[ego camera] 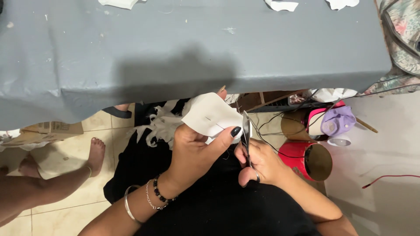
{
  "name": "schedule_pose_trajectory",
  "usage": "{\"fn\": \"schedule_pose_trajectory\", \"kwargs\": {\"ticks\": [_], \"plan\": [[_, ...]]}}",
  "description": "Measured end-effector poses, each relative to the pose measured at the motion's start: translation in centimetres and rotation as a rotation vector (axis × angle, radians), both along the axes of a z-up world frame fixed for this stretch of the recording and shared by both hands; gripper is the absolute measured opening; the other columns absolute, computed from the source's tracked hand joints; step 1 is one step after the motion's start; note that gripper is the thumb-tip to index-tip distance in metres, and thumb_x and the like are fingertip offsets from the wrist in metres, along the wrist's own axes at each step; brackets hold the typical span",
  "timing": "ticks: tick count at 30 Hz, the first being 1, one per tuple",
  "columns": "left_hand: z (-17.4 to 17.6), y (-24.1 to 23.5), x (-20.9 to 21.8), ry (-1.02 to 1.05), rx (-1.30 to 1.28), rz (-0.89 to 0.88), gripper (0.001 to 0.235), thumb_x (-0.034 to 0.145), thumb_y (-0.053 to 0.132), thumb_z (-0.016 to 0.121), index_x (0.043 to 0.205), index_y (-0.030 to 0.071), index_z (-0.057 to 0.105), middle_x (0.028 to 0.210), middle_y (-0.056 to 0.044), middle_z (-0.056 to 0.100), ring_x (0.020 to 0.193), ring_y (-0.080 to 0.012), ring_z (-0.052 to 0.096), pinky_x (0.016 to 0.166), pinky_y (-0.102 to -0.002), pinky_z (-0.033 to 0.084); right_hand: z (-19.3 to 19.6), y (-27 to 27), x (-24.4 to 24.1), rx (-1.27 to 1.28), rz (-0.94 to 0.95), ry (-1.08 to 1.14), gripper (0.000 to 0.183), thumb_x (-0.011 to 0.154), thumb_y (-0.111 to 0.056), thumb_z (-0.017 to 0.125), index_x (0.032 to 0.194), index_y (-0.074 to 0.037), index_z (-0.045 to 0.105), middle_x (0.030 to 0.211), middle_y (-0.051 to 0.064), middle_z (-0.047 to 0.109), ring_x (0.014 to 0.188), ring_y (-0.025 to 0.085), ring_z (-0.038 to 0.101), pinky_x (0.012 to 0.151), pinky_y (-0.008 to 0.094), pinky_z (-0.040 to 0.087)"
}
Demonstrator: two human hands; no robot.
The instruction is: Cutting small shapes out of white fabric using scissors on a work table
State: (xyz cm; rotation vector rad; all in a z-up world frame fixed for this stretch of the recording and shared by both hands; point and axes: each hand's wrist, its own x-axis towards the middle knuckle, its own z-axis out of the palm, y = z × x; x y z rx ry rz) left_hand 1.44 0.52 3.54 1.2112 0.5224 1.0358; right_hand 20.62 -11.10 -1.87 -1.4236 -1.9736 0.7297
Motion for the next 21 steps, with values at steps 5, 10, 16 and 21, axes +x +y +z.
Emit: {"fn": "schedule_pose_trajectory", "kwargs": {"ticks": [5,10,16,21], "plan": [[0.9,0.3,-0.6,0.032,-0.023,-0.042,0.048,0.091,0.002,0.069,0.137,-0.002,0.058,0.149,-0.014,0.058,0.131,-0.0176,0.059,0.109,-0.027,0.050,-0.3,-0.2,0.3,0.010,0.008,-0.006,0.066,0.091,-0.080,0.030,0.085,-0.017,0.047,0.079,-0.002,0.049,0.065,0.017,0.048,0.060,0.031,0.044],[1.3,0.7,-0.8,0.016,-0.015,-0.073,0.051,0.091,0.000,0.070,0.140,-0.003,0.056,0.149,-0.014,0.058,0.134,-0.0181,0.059,0.111,-0.027,0.050,-0.5,-0.7,0.8,-0.014,0.015,0.002,0.062,0.089,-0.078,0.037,0.085,-0.017,0.047,0.078,-0.002,0.046,0.066,0.017,0.046,0.061,0.030,0.042],[1.6,1.0,-1.1,0.049,-0.042,-0.147,0.045,0.092,0.004,0.066,0.136,0.000,0.060,0.149,-0.011,0.058,0.125,-0.0133,0.062,0.104,-0.025,0.051,-0.7,-1.0,1.1,-0.013,0.018,0.014,0.059,0.091,-0.076,0.039,0.085,-0.017,0.047,0.076,-0.002,0.044,0.064,0.019,0.043,0.059,0.031,0.040],[1.8,1.5,-1.3,0.060,0.016,-0.173,0.046,0.093,0.005,0.067,0.138,0.001,0.058,0.148,-0.010,0.059,0.130,-0.0147,0.061,0.112,-0.027,0.050,-0.9,-1.4,1.3,-0.031,0.014,-0.003,0.058,0.090,-0.076,0.041,0.085,-0.019,0.047,0.077,-0.002,0.045,0.064,0.018,0.046,0.059,0.031,0.041]]}}
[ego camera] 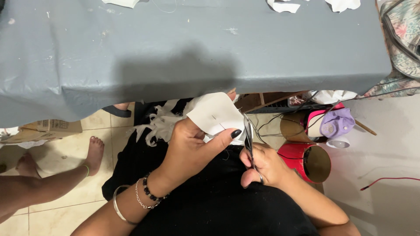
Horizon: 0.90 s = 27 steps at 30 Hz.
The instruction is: Cutting small shapes out of white fabric using scissors on a work table
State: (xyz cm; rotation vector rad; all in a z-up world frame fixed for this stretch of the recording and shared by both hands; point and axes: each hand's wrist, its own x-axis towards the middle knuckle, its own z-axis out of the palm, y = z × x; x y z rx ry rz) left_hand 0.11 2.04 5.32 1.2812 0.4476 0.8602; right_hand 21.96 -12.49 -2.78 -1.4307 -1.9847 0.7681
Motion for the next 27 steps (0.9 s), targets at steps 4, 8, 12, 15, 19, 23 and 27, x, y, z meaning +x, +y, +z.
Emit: {"fn": "schedule_pose_trajectory", "kwargs": {"ticks": [4,8,12,15,19,23,27], "plan": [[0.2,0.3,-0.1,-0.015,-0.012,-0.034,0.048,0.094,0.006,0.067,0.141,0.000,0.055,0.150,-0.013,0.057,0.137,-0.0186,0.056,0.117,-0.029,0.045,-0.4,-0.3,0.3,0.023,0.003,-0.020,0.057,0.090,-0.075,0.042,0.084,-0.019,0.047,0.075,-0.002,0.044,0.063,0.018,0.045,0.058,0.031,0.041],[0.1,0.7,-0.3,0.078,0.063,-0.045,0.050,0.092,0.005,0.068,0.140,0.003,0.058,0.146,-0.008,0.062,0.132,-0.0147,0.060,0.112,-0.026,0.047,-0.8,-0.7,0.7,0.046,0.009,-0.057,0.055,0.089,-0.073,0.044,0.083,-0.018,0.047,0.074,-0.003,0.045,0.061,0.018,0.046,0.057,0.032,0.041],[0.8,1.1,-0.4,0.108,0.071,-0.091,0.046,0.090,0.005,0.067,0.136,0.005,0.061,0.145,-0.007,0.063,0.134,-0.0133,0.058,0.114,-0.027,0.044,-1.9,-1.5,1.4,-0.018,0.010,-0.102,0.057,0.088,-0.076,0.042,0.085,-0.019,0.048,0.075,-0.003,0.046,0.062,0.019,0.047,0.058,0.033,0.042],[0.8,1.2,-0.4,0.113,0.066,-0.131,0.049,0.090,0.004,0.066,0.139,0.006,0.059,0.145,-0.007,0.063,0.136,-0.0154,0.059,0.116,-0.028,0.046,-1.6,-1.1,1.4,-0.073,0.029,-0.105,0.062,0.084,-0.079,0.039,0.087,-0.018,0.049,0.077,-0.003,0.046,0.063,0.017,0.048,0.056,0.032,0.042],[-0.1,1.3,-0.4,0.246,0.117,-0.160,0.052,0.086,0.011,0.070,0.137,0.014,0.063,0.138,0.005,0.069,0.096,-0.0002,0.060,0.084,-0.019,0.053,-1.0,-0.2,1.4,-0.106,0.049,-0.120,0.066,0.080,-0.083,0.037,0.086,-0.019,0.048,0.077,-0.002,0.048,0.065,0.020,0.050,0.060,0.035,0.043],[0.4,1.8,-0.7,0.329,0.148,-0.186,0.063,0.084,0.013,0.069,0.145,0.022,0.058,0.121,0.014,0.069,0.076,-0.0032,0.047,0.072,-0.019,0.045,-0.3,0.6,1.0,-0.088,0.076,-0.081,0.071,0.082,-0.085,0.030,0.089,-0.018,0.049,0.081,-0.003,0.050,0.068,0.019,0.050,0.062,0.034,0.045],[0.3,2.1,-1.0,0.355,0.167,-0.224,0.061,0.084,0.014,0.070,0.143,0.022,0.060,0.113,0.019,0.071,0.069,-0.0046,0.045,0.067,-0.020,0.044,0.3,1.1,0.6,-0.066,0.087,-0.051,0.071,0.083,-0.085,0.031,0.089,-0.017,0.049,0.081,-0.003,0.051,0.067,0.018,0.050,0.061,0.033,0.045]]}}
